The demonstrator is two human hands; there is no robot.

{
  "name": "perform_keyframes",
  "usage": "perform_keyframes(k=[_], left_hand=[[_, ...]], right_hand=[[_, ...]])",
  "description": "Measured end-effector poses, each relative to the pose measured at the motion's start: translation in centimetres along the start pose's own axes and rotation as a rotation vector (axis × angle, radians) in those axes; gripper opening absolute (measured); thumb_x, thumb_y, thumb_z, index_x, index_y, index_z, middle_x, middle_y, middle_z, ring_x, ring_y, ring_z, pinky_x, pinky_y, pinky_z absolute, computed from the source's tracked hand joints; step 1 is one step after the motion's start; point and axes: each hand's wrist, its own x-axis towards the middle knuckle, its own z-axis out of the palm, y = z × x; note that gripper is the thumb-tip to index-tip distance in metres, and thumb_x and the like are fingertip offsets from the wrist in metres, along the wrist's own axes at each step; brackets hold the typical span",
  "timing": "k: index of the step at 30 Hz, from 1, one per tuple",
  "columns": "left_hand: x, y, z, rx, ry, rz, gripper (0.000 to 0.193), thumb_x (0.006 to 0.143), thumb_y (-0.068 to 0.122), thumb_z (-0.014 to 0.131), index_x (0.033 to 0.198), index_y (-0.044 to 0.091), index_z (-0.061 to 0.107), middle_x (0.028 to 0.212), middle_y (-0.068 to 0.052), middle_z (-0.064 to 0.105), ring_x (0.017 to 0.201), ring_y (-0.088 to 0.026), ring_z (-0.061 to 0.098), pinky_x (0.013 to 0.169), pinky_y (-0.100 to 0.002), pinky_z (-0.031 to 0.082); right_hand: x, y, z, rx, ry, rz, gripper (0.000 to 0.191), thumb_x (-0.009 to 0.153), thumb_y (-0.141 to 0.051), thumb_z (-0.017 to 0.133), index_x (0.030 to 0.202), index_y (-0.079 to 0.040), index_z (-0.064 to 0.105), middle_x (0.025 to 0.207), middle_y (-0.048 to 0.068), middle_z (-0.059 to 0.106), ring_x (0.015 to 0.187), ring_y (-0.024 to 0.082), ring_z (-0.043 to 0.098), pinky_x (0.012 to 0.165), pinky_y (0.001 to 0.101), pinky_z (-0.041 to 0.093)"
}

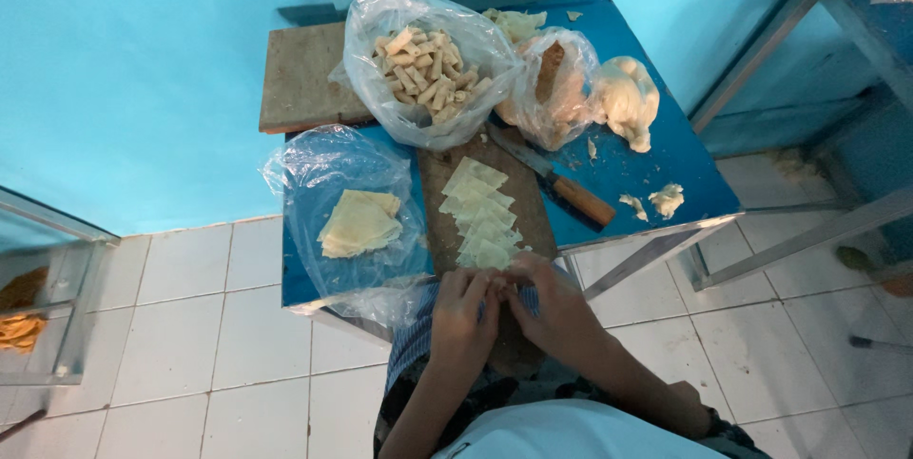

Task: The person sits at a small blue table and folds square dough wrappers around a spooned filling to make filled pastries. They take a wrapper, spoon filling from a plastic container onto it, fold and pinch the wrapper closed, and set the finished piece on the board, repeating the cycle.

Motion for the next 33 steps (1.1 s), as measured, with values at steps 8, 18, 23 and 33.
perform_keyframes(k=[8, 18, 23, 33], left_hand=[[-0.3, -0.2, -0.1, 0.042, -0.004, 0.025, 0.017, 0.085, -0.002, 0.071, 0.102, 0.0, 0.07, 0.102, -0.015, 0.065, 0.094, -0.034, 0.063, 0.081, -0.044, 0.052], [0.8, 0.2, -3.1, -0.054, -0.21, 0.072, 0.034, 0.08, 0.001, 0.076, 0.112, -0.003, 0.066, 0.113, -0.018, 0.061, 0.107, -0.038, 0.06, 0.09, -0.045, 0.051], [1.4, 0.3, -3.6, -0.06, -0.262, 0.071, 0.031, 0.079, 0.001, 0.076, 0.108, -0.003, 0.066, 0.111, -0.019, 0.059, 0.106, -0.039, 0.059, 0.089, -0.045, 0.05], [0.9, -0.6, -1.4, -0.012, -0.113, 0.133, 0.022, 0.087, -0.005, 0.066, 0.109, -0.002, 0.066, 0.105, -0.018, 0.061, 0.101, -0.037, 0.061, 0.086, -0.045, 0.052]], right_hand=[[1.3, 0.2, -2.5, 0.081, -0.209, 0.097, 0.062, 0.08, -0.007, 0.08, 0.13, -0.004, 0.044, 0.115, 0.013, 0.072, 0.115, 0.03, 0.071, 0.095, 0.0411, 0.056], [3.4, 2.4, -3.7, -0.088, -0.436, -0.278, 0.038, 0.093, -0.012, 0.076, 0.123, -0.01, 0.054, 0.105, 0.011, 0.07, 0.098, 0.033, 0.072, 0.078, 0.0439, 0.057], [3.5, 3.0, -3.3, -0.001, -0.37, -0.321, 0.04, 0.09, -0.008, 0.076, 0.123, -0.011, 0.054, 0.104, 0.013, 0.069, 0.096, 0.032, 0.073, 0.076, 0.0423, 0.06], [3.7, 3.5, -2.9, 0.058, -0.275, -0.397, 0.043, 0.09, -0.006, 0.078, 0.123, -0.009, 0.05, 0.107, 0.012, 0.069, 0.101, 0.026, 0.076, 0.084, 0.036, 0.063]])
